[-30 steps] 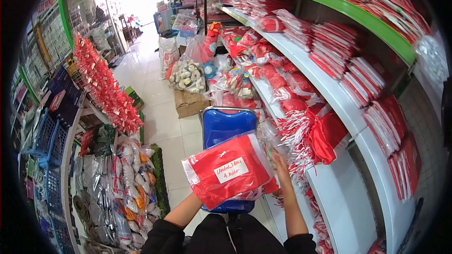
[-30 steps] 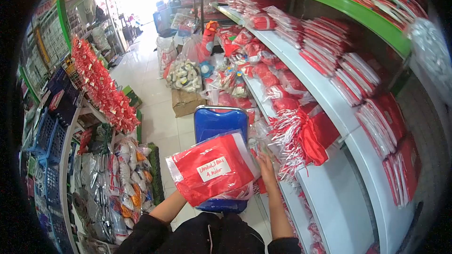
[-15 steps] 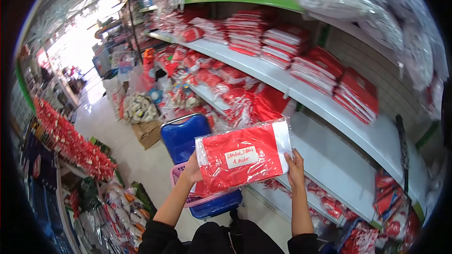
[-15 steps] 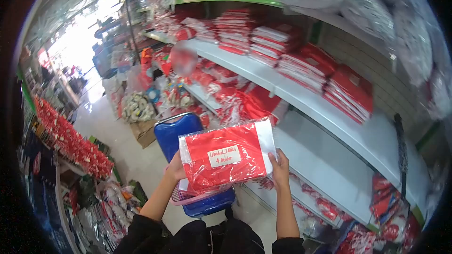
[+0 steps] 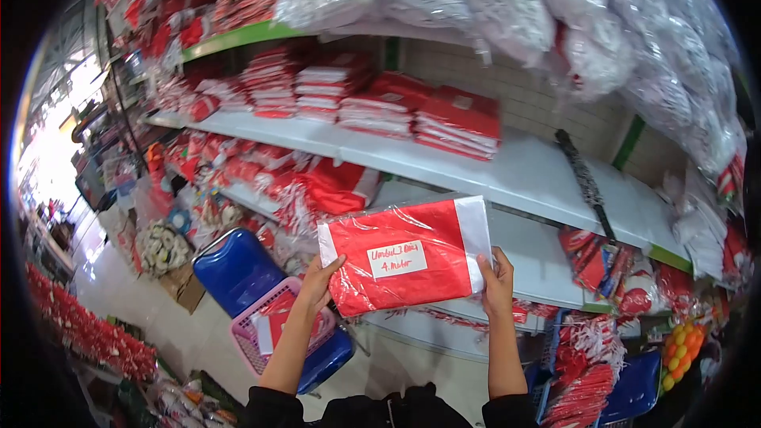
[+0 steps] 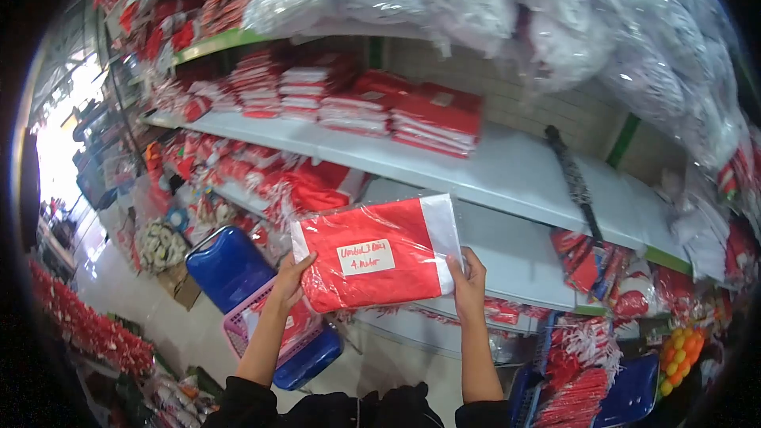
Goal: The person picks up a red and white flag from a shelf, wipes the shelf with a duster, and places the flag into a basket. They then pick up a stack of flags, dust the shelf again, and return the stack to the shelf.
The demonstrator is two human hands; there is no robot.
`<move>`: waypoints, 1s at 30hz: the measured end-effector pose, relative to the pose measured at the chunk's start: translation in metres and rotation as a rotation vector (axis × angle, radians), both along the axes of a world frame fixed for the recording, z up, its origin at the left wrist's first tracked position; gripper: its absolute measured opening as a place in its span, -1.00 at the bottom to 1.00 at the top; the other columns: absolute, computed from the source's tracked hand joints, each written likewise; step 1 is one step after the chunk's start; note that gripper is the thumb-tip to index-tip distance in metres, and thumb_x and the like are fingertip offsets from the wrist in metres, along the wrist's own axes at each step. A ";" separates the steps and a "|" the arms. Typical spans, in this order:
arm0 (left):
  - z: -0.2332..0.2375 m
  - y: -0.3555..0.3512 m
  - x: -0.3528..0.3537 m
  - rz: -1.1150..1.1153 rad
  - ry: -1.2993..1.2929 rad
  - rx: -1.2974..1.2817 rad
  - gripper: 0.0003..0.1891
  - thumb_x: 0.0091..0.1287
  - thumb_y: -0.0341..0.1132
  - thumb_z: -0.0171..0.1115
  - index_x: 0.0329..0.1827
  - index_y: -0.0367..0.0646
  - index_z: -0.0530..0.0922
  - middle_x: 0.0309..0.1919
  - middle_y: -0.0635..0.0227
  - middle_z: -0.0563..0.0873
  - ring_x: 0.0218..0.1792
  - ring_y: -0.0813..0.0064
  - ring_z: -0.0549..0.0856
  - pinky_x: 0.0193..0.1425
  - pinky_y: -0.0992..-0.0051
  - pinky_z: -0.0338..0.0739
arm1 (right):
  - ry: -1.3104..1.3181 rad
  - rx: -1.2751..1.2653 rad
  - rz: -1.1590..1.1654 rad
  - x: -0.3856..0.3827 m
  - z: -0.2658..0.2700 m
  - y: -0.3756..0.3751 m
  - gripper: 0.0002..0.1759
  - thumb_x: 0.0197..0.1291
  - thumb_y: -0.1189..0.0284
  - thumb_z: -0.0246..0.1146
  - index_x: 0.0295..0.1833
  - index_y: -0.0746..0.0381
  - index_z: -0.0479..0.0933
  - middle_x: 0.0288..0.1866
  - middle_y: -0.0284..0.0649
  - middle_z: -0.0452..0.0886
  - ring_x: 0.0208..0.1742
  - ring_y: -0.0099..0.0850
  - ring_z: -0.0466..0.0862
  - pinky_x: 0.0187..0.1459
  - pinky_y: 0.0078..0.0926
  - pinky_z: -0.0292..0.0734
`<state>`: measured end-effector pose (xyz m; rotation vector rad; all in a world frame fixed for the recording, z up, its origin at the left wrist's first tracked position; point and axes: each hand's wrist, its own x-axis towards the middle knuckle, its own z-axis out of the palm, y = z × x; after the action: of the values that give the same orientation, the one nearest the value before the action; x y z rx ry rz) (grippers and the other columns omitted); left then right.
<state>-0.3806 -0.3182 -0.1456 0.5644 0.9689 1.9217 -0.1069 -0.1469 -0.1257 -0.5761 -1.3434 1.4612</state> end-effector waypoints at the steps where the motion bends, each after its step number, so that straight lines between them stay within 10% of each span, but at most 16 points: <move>1: 0.015 0.013 0.013 0.004 0.003 0.017 -0.63 0.30 -0.46 0.15 0.16 -0.29 0.37 0.03 0.23 0.59 -0.02 0.41 0.63 0.06 0.38 0.56 | -0.015 0.041 -0.044 0.012 0.012 0.006 -0.79 0.23 0.48 0.19 -0.08 0.39 0.48 -0.23 -0.29 0.57 -0.20 -0.60 0.50 -0.13 -0.63 0.39; 8: 0.065 0.131 0.083 -0.066 0.209 0.188 -0.62 0.30 -0.43 0.16 0.16 -0.29 0.37 0.00 0.25 0.60 -0.02 0.47 0.61 0.06 0.45 0.52 | -0.177 0.301 -0.357 0.108 0.077 0.055 -0.73 0.23 0.43 0.19 -0.10 0.44 0.48 -0.25 -0.27 0.56 -0.17 -0.60 0.45 -0.10 -0.60 0.36; 14: 0.106 0.215 0.128 -0.033 0.403 0.215 -0.68 0.30 -0.41 0.17 0.08 -0.34 0.44 -0.16 0.32 0.62 -0.14 0.58 0.59 -0.02 0.51 0.48 | -0.687 0.911 -0.833 0.152 0.119 0.116 -0.71 0.27 0.38 0.10 -0.07 0.40 0.49 -0.04 0.00 0.51 0.03 -0.21 0.44 0.08 -0.35 0.30; 19: 0.119 0.275 0.130 -0.004 0.679 0.111 -0.72 0.29 -0.41 0.17 0.01 -0.38 0.49 -0.31 0.38 0.60 -0.24 0.62 0.53 -0.11 0.54 0.43 | -1.371 0.579 -0.916 0.172 0.126 0.158 -0.60 0.30 0.15 0.00 0.02 0.21 0.50 -0.08 0.15 0.52 -0.02 0.05 0.51 0.01 0.00 0.36; 23: 0.106 0.312 0.137 -0.022 0.693 0.148 -0.72 0.28 -0.43 0.15 0.02 -0.38 0.48 -0.29 0.34 0.61 -0.28 0.60 0.54 -0.17 0.55 0.44 | -1.296 0.540 -0.857 0.194 0.092 0.182 -0.54 0.24 0.20 0.09 0.17 0.21 0.32 -0.41 0.08 0.61 -0.33 0.10 0.63 -0.27 -0.02 0.49; 30: 0.109 0.340 0.162 -0.134 0.778 0.068 -0.65 0.26 -0.44 0.17 0.09 -0.37 0.44 -0.11 0.21 0.62 -0.14 0.49 0.59 -0.02 0.51 0.47 | -0.862 0.275 -0.826 0.244 0.088 0.138 -0.47 0.23 0.22 0.13 0.14 0.38 0.23 -0.36 0.20 0.57 -0.27 0.11 0.61 -0.29 -0.12 0.42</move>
<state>-0.2182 0.0219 -0.0366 1.4405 1.2919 1.6230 0.1372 -0.0089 -0.0376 -1.4579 -1.5987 0.3192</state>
